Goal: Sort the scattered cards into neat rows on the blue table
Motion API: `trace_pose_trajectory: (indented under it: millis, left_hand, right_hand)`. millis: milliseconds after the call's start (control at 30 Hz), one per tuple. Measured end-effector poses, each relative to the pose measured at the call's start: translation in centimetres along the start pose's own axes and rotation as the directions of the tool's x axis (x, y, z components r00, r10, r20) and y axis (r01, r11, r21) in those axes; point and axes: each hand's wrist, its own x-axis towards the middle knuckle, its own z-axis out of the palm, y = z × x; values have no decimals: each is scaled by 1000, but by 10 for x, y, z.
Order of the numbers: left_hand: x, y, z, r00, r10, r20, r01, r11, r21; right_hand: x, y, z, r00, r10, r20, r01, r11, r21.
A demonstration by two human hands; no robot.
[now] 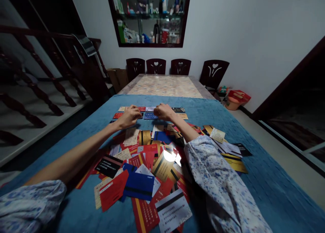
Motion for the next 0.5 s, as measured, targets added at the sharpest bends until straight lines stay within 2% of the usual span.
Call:
trace_pose_trajectory:
  millis: [200,500]
  left_hand:
    - [-38,-10,-2,1000,-21,-15,21,1000,-16]
    - [-89,-16,8,999,13,33,-11,997,-74]
  right_hand:
    - [3,-25,5,1000,-25,-3,25,999,24]
    - [8,-66,15,986,-151,-71,157,983,96]
